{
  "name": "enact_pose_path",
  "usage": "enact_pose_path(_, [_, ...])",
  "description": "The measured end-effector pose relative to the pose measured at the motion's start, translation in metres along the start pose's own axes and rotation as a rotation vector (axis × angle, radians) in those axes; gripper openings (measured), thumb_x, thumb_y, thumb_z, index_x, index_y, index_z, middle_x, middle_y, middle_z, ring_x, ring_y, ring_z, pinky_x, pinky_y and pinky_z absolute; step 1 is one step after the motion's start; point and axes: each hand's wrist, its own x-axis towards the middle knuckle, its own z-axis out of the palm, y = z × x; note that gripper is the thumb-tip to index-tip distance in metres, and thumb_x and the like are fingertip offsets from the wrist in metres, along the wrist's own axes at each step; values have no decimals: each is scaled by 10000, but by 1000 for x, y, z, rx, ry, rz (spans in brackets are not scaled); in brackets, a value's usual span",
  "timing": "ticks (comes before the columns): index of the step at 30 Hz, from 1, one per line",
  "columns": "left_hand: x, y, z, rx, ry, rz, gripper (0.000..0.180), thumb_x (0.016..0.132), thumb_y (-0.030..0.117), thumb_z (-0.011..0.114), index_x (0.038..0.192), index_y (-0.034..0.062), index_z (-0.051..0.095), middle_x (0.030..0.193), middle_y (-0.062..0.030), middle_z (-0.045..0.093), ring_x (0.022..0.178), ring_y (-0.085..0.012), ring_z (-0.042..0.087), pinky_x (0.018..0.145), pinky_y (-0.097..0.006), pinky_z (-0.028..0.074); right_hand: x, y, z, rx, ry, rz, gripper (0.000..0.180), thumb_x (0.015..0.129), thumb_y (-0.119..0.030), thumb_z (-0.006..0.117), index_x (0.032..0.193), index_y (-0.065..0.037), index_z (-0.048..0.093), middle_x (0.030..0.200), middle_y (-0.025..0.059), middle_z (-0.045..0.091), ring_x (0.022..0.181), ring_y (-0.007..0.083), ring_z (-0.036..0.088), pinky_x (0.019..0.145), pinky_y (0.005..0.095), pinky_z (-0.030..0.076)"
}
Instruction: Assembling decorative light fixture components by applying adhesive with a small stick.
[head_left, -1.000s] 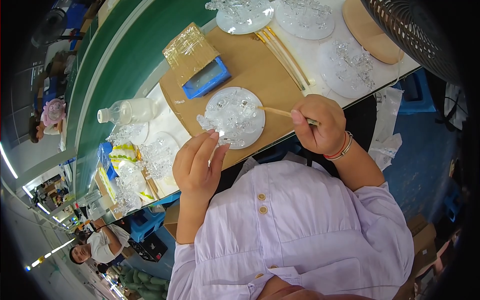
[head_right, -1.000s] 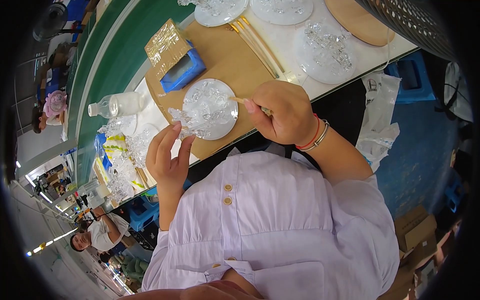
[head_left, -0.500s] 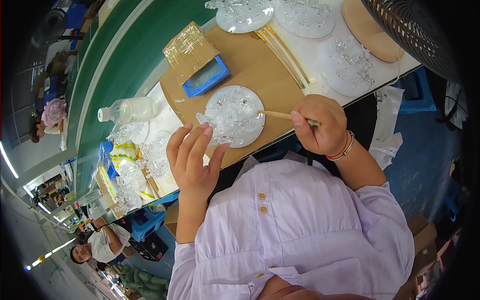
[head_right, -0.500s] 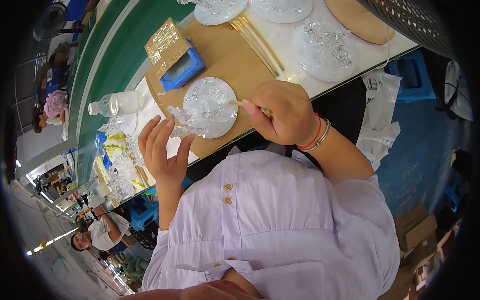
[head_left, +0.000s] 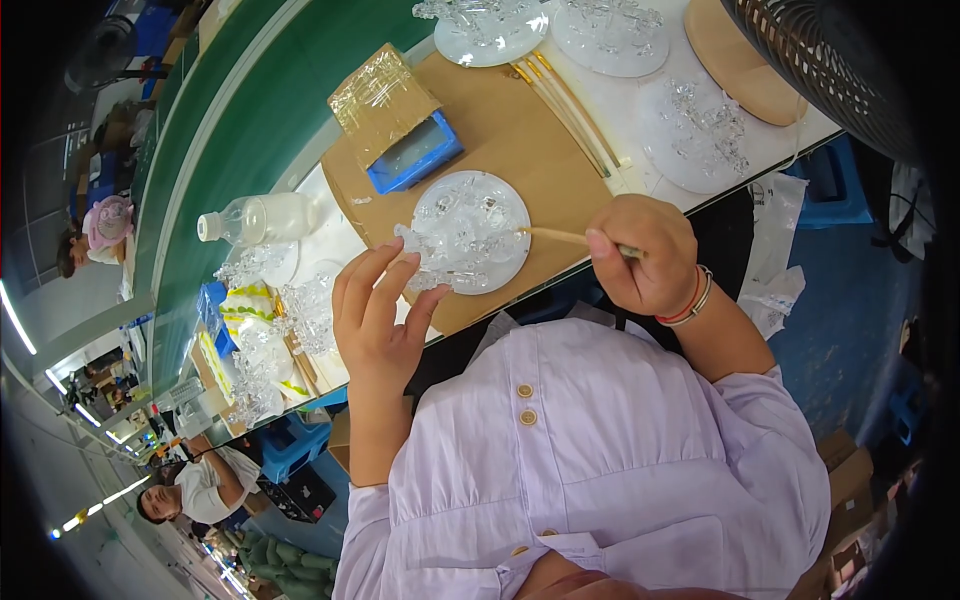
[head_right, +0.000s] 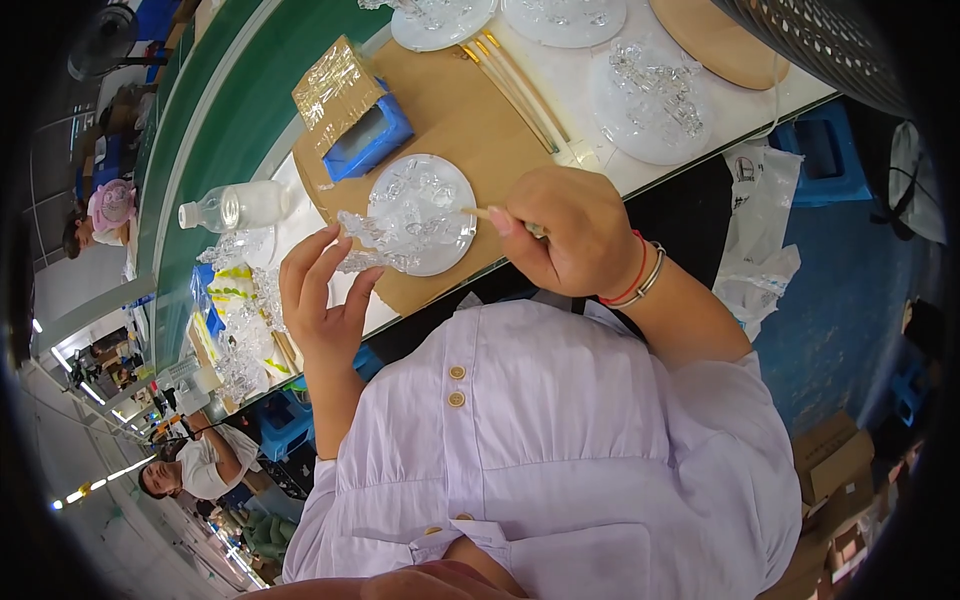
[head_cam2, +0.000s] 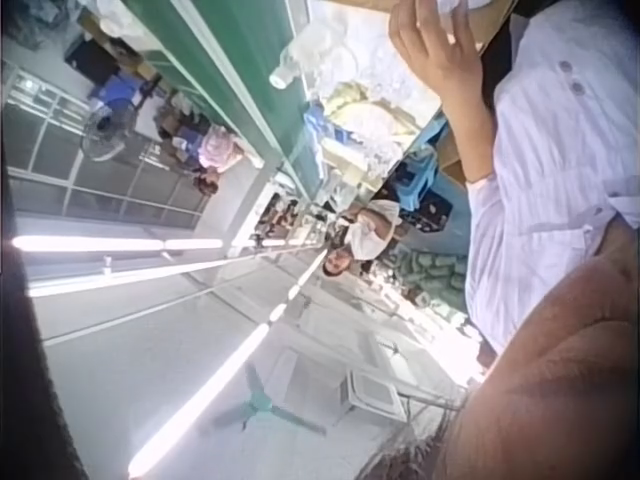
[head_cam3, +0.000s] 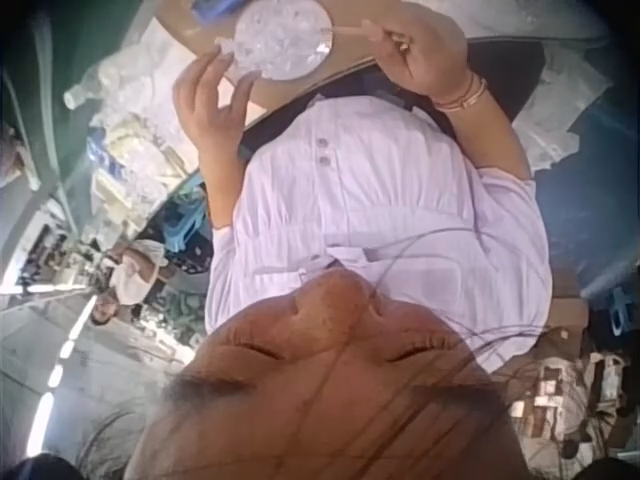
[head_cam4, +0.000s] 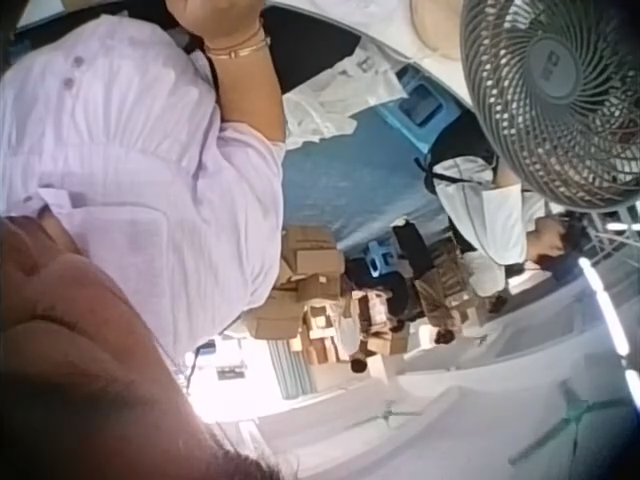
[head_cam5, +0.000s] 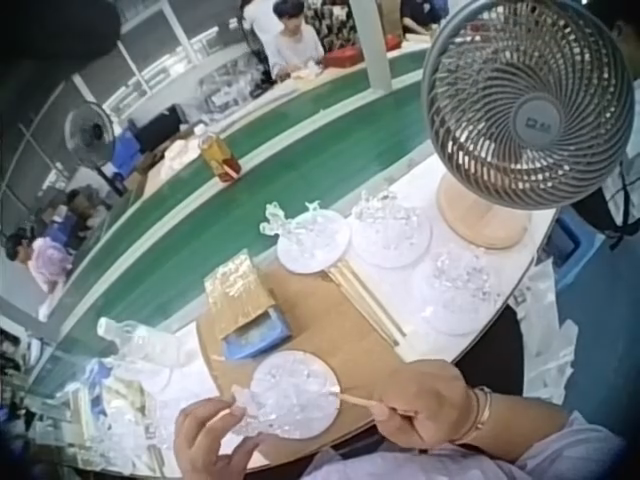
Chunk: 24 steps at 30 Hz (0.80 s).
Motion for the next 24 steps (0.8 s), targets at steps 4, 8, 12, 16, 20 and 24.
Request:
enact_pose_path(4, [-2, -2, 2, -75, -20, -82, 419, 630, 64, 840, 1011, 59, 667, 1081, -100, 660, 964, -287, 633, 796, -358, 525, -1, 1, -2, -65, -56, 24, 100, 837, 35, 600, 851, -22, 518, 684, 91, 596, 532, 243, 568, 496, 319, 458])
enact_pose_path(8, [-2, -3, 5, -90, -18, -87, 373, 632, 26, 829, 970, 47, 671, 1070, -109, 660, 926, -276, 653, 762, -336, 543, -2, -7, -8, 16, -43, 72, 84, 859, 37, 580, 858, -16, 515, 699, 112, 604, 558, 217, 575, 529, 300, 465])
enact_pose_path(12, [-2, 3, 4, -117, -7, -114, 304, 643, 12, 824, 906, 38, 674, 1022, -109, 669, 862, -263, 673, 708, -313, 554, 2, -2, -15, -4, 76, 102, 66, 898, 32, 553, 917, 1, 498, 730, 130, 607, 602, 186, 572, 564, 280, 463])
enact_pose_path(16, [-3, 16, 8, -152, -1, -147, 266, 665, 12, 822, 885, 34, 674, 968, -104, 678, 827, -256, 680, 682, -309, 552, 2, 11, -14, -17, 38, 103, 70, 911, 26, 556, 944, 8, 497, 792, 129, 621, 634, 182, 578, 586, 280, 469])
enact_pose_path(20, [-2, 21, 11, -164, -8, -163, 282, 673, 13, 822, 910, 34, 669, 959, -100, 680, 829, -254, 681, 682, -309, 552, 8, 18, -5, -27, 27, 111, 83, 899, 28, 577, 935, 4, 505, 800, 127, 624, 638, 192, 586, 586, 287, 474])
enact_pose_path(24, [-4, 20, 10, -164, -21, -176, 299, 678, 18, 823, 932, 35, 668, 977, -103, 679, 849, -258, 683, 698, -311, 556, 11, 22, 4, -29, -29, 72, 103, 883, 20, 602, 930, -3, 513, 791, 130, 629, 635, 223, 600, 581, 299, 479])
